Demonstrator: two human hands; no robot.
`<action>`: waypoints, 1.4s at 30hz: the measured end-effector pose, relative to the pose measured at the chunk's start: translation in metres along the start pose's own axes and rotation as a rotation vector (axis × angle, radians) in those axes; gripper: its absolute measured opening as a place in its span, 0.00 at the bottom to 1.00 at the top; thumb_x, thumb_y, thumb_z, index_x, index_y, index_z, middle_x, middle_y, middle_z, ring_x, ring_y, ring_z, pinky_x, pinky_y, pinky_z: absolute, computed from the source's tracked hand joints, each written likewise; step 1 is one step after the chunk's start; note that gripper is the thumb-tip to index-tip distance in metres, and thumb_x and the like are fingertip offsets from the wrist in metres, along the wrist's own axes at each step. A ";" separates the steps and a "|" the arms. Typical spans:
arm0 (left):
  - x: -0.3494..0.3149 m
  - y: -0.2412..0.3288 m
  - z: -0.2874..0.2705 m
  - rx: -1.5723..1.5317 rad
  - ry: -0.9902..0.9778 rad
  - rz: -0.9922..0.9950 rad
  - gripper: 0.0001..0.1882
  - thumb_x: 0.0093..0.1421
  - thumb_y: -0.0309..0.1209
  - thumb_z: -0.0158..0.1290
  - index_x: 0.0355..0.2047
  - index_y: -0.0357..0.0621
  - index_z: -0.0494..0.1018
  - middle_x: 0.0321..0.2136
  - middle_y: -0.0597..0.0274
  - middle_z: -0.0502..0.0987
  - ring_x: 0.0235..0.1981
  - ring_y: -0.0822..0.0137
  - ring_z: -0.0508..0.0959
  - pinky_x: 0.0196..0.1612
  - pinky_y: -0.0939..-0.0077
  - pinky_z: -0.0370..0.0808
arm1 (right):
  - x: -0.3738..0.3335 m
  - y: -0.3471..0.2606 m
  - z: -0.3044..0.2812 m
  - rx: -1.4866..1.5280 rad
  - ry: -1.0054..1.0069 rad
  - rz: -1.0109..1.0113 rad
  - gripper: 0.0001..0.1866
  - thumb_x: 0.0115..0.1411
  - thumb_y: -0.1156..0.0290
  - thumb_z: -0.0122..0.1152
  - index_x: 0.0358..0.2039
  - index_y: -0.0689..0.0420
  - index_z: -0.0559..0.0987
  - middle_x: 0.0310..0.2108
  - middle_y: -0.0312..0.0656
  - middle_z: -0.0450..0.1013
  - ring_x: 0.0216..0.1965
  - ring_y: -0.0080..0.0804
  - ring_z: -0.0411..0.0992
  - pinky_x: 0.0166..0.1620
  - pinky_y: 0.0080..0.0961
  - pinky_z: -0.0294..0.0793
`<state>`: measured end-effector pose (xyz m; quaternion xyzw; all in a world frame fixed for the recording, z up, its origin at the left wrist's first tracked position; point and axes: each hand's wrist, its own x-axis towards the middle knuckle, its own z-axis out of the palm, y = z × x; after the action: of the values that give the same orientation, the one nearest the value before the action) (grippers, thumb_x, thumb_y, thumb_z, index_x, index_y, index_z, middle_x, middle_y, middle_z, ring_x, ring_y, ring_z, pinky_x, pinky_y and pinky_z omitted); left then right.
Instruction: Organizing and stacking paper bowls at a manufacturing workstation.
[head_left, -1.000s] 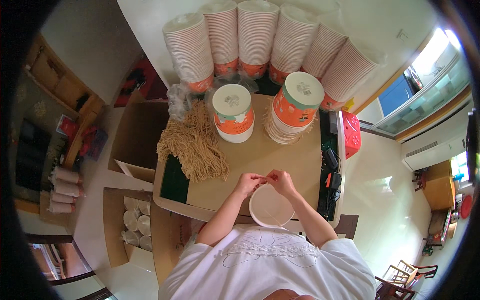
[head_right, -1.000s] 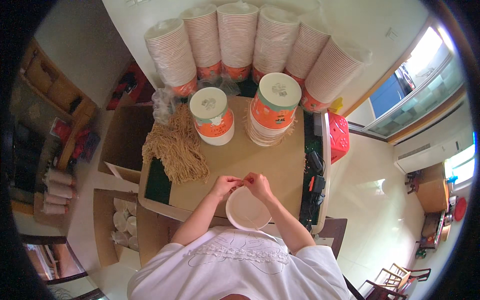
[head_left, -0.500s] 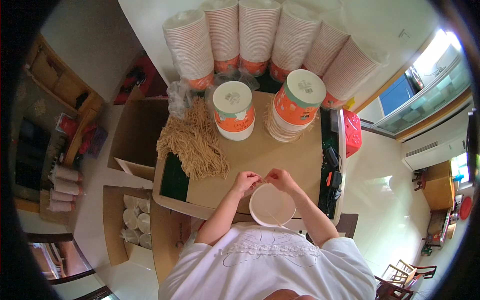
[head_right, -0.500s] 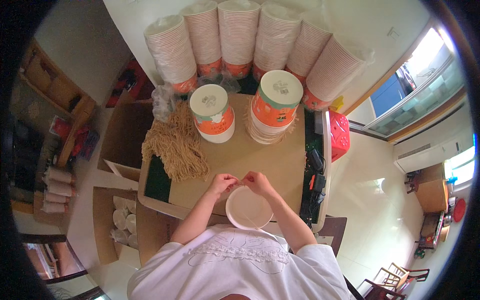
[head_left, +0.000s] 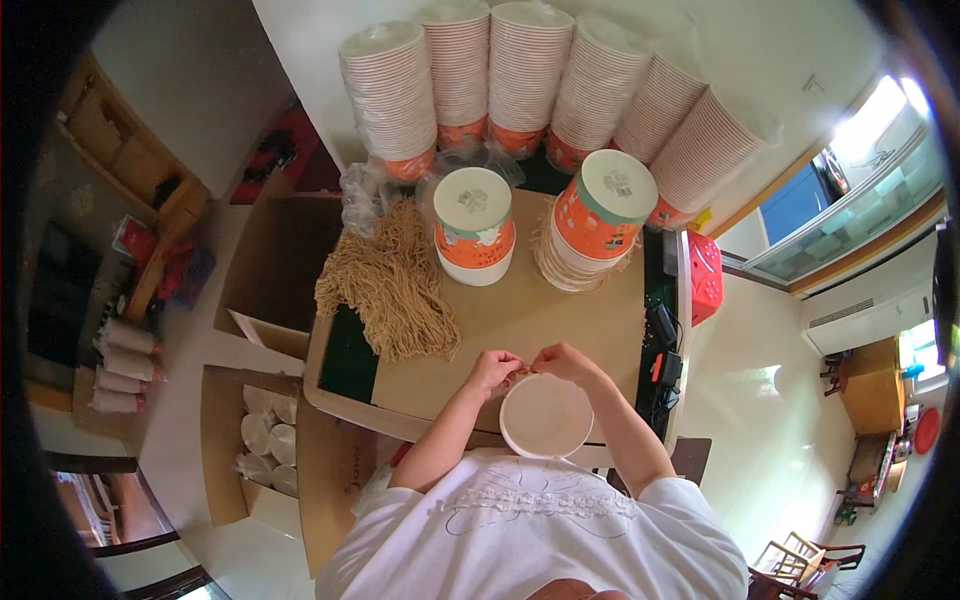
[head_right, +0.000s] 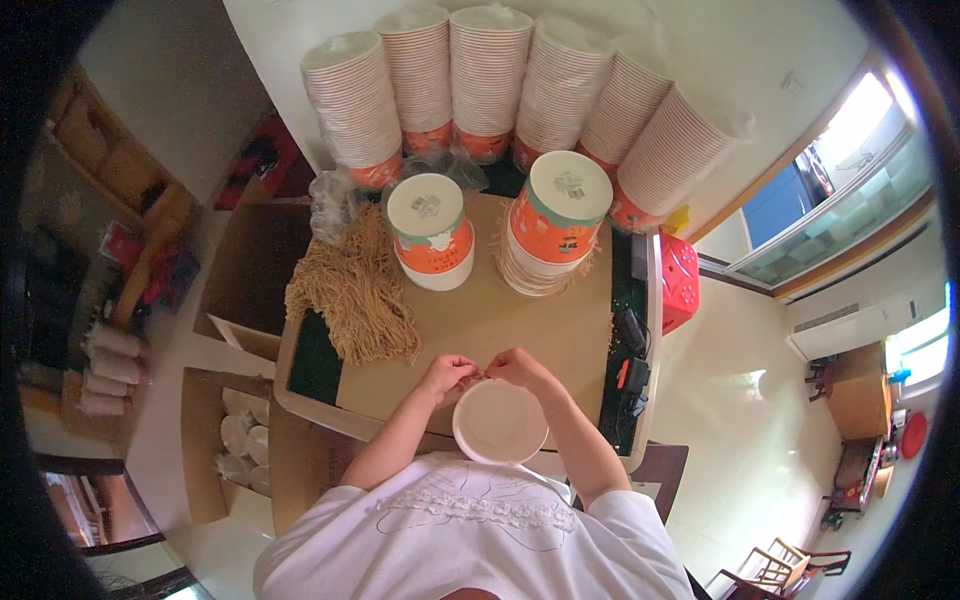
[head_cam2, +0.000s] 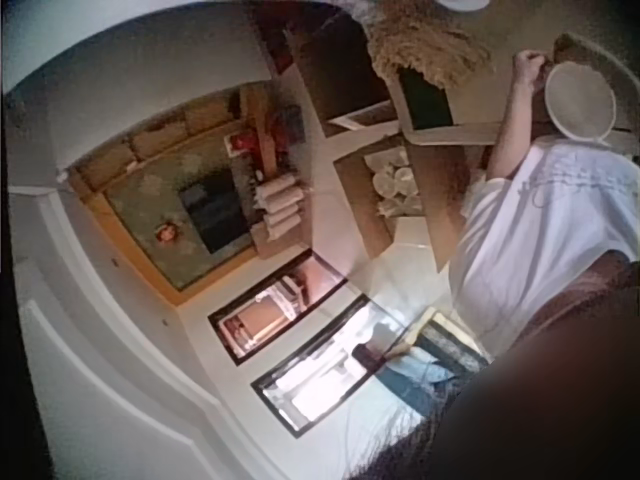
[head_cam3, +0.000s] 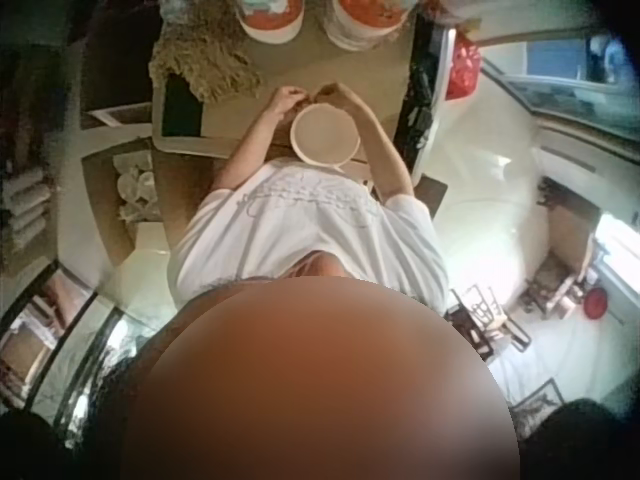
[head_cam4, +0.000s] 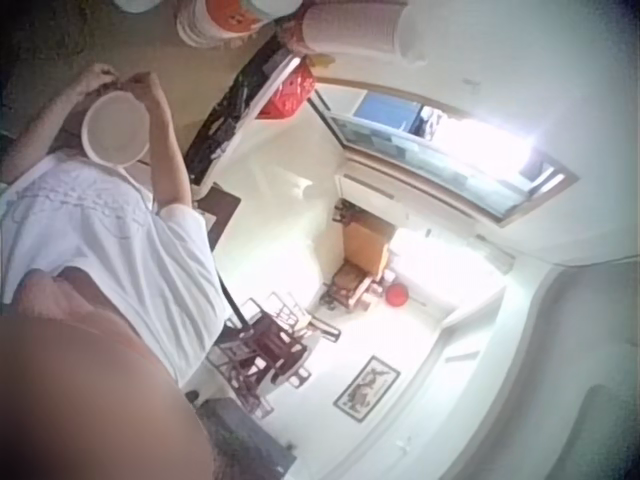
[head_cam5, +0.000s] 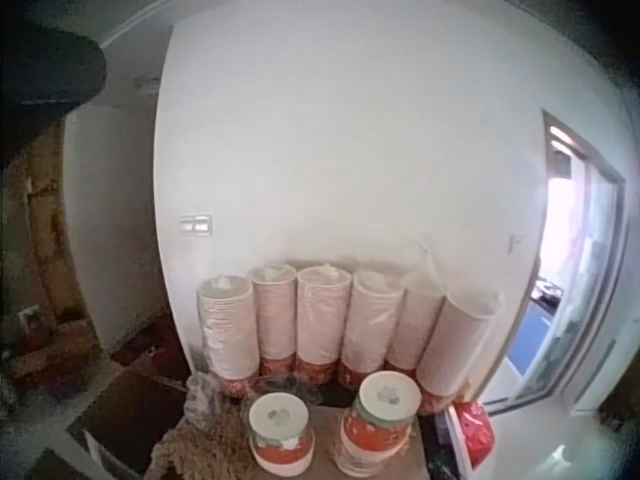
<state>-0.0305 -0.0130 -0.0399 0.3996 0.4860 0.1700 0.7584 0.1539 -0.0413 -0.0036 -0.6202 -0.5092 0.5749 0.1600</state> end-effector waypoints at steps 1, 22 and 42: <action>0.000 0.000 0.000 0.000 -0.002 -0.001 0.04 0.53 0.28 0.50 0.29 0.43 0.73 0.23 0.67 0.75 0.19 0.80 0.71 0.19 0.88 0.66 | 0.000 0.001 0.000 0.000 0.001 0.002 0.07 0.48 0.70 0.57 0.25 0.59 0.78 0.23 0.35 0.74 0.25 0.20 0.68 0.30 0.18 0.67; -0.012 0.016 0.005 -0.115 -0.077 -0.058 0.07 0.54 0.29 0.49 0.32 0.42 0.73 0.25 0.65 0.76 0.23 0.77 0.74 0.23 0.87 0.69 | -0.006 -0.006 -0.003 0.063 -0.008 0.022 0.08 0.48 0.69 0.57 0.27 0.60 0.78 0.23 0.36 0.73 0.26 0.20 0.68 0.31 0.17 0.67; -0.006 0.000 0.000 -0.018 -0.040 0.004 0.06 0.54 0.25 0.48 0.31 0.39 0.73 0.24 0.63 0.76 0.22 0.75 0.75 0.25 0.83 0.72 | -0.001 0.006 -0.001 0.184 0.007 0.016 0.06 0.49 0.72 0.57 0.27 0.60 0.77 0.23 0.34 0.72 0.27 0.18 0.67 0.30 0.14 0.65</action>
<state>-0.0332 -0.0167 -0.0366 0.3971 0.4684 0.1679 0.7711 0.1574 -0.0439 -0.0075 -0.6087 -0.4488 0.6185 0.2136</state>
